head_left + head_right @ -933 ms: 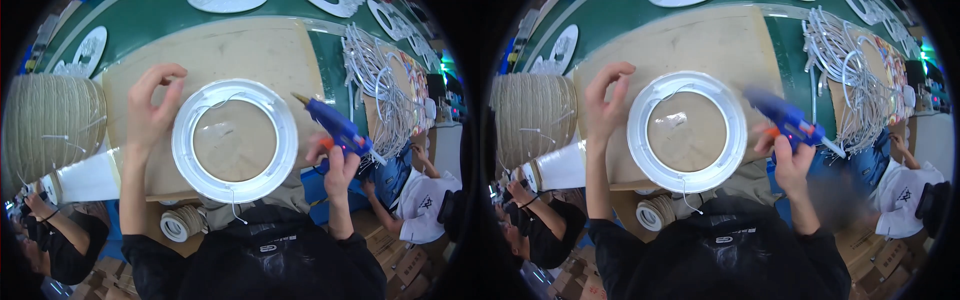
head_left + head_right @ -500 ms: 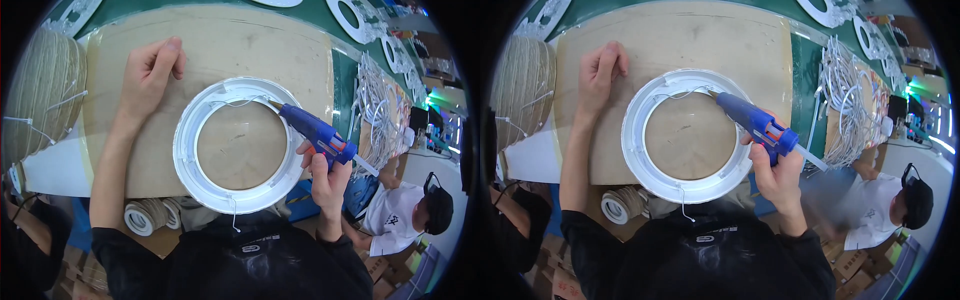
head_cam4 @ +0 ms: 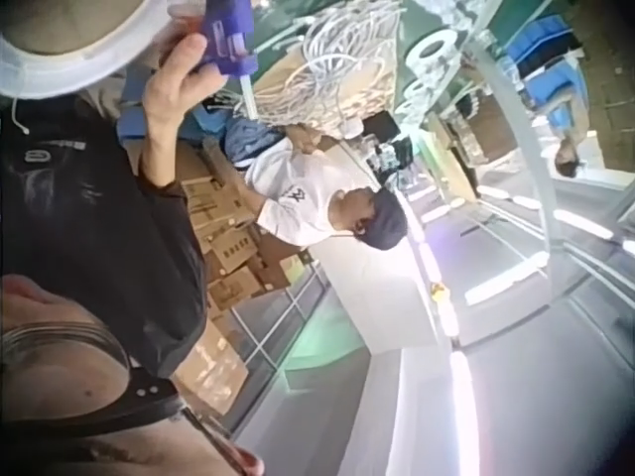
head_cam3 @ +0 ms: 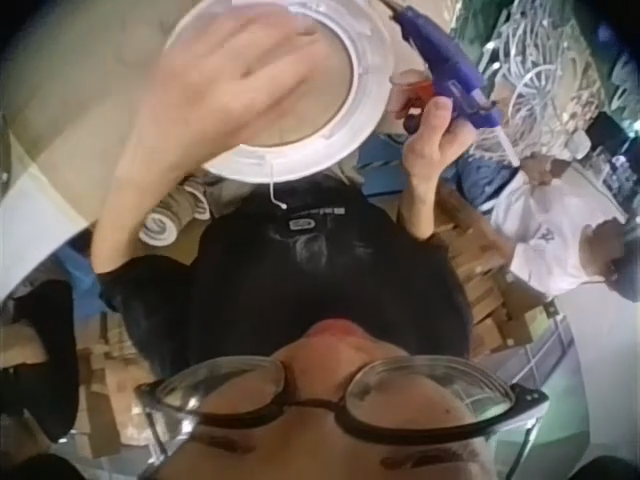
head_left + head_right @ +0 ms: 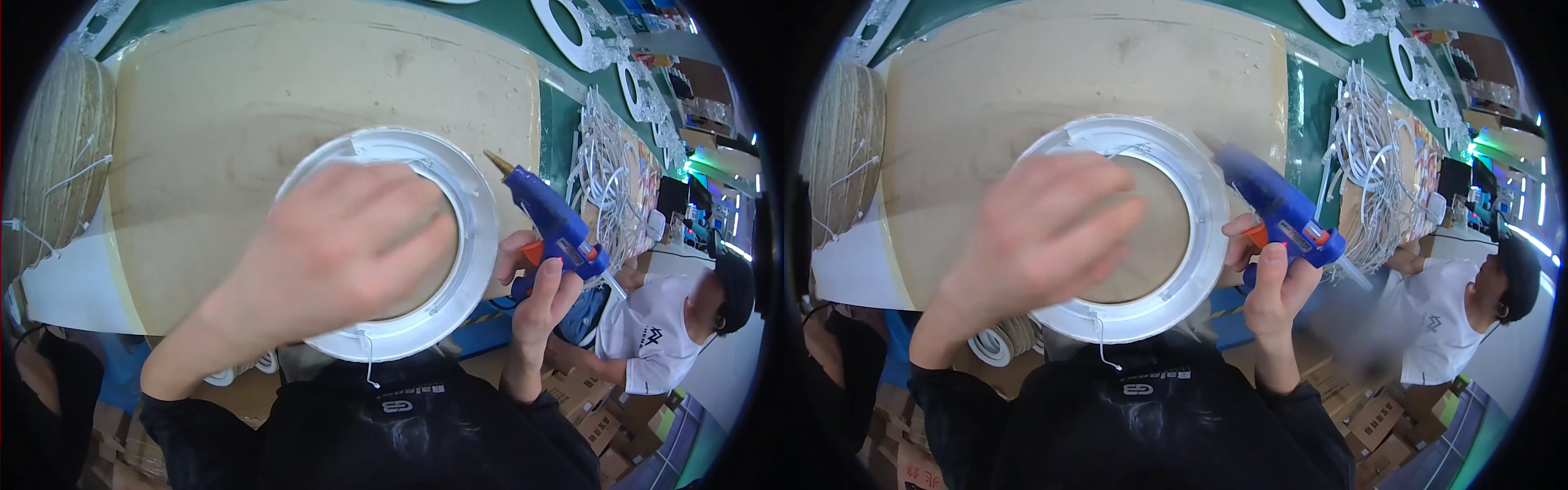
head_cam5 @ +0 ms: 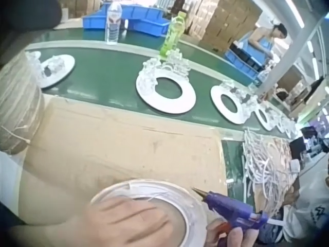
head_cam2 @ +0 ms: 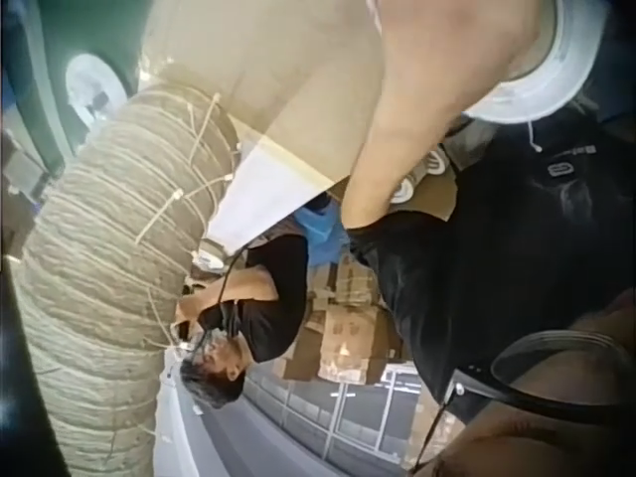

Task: Assembling circular LED lights by applying hot glue to frames and installing light strips.

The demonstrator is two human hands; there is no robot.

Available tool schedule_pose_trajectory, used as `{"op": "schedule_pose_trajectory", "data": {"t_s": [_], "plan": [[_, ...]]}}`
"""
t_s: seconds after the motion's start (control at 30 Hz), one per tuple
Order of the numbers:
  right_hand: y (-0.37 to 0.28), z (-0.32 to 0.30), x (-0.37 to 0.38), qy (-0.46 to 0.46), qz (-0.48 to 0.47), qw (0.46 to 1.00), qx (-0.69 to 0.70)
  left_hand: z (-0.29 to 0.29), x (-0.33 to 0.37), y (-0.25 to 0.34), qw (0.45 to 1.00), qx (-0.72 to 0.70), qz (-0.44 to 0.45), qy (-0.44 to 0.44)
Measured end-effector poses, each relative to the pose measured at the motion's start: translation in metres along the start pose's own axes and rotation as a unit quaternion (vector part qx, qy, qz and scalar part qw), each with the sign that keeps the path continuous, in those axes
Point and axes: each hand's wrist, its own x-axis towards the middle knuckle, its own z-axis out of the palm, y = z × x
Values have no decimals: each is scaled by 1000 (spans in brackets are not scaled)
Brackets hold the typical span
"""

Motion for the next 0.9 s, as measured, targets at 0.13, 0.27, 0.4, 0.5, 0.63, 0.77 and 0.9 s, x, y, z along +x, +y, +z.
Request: {"op": "schedule_pose_trajectory", "data": {"t_s": [0.13,0.27,0.4,0.5,0.63,0.77,0.9], "plan": [[-1,0,-5,23,-1,999,40,26,-1,26,986,90,-22,-139],[6,-5,-11,8,-5,999,47,29,5,24,961,133,-55,-234],[11,-9,-15,10,32,994,102,35,6,21,960,128,-66,-240],[13,-7,-13,22,24,996,87,36,5,21,968,121,-57,-215],[14,-8,-11,29,15,998,61,33,7,25,949,116,-112,-273],[14,-8,-11,35,22,997,61,32,5,23,952,72,-149,-257],[13,-6,-11,33,22,997,63,35,1,18,960,19,-176,-216]]}}
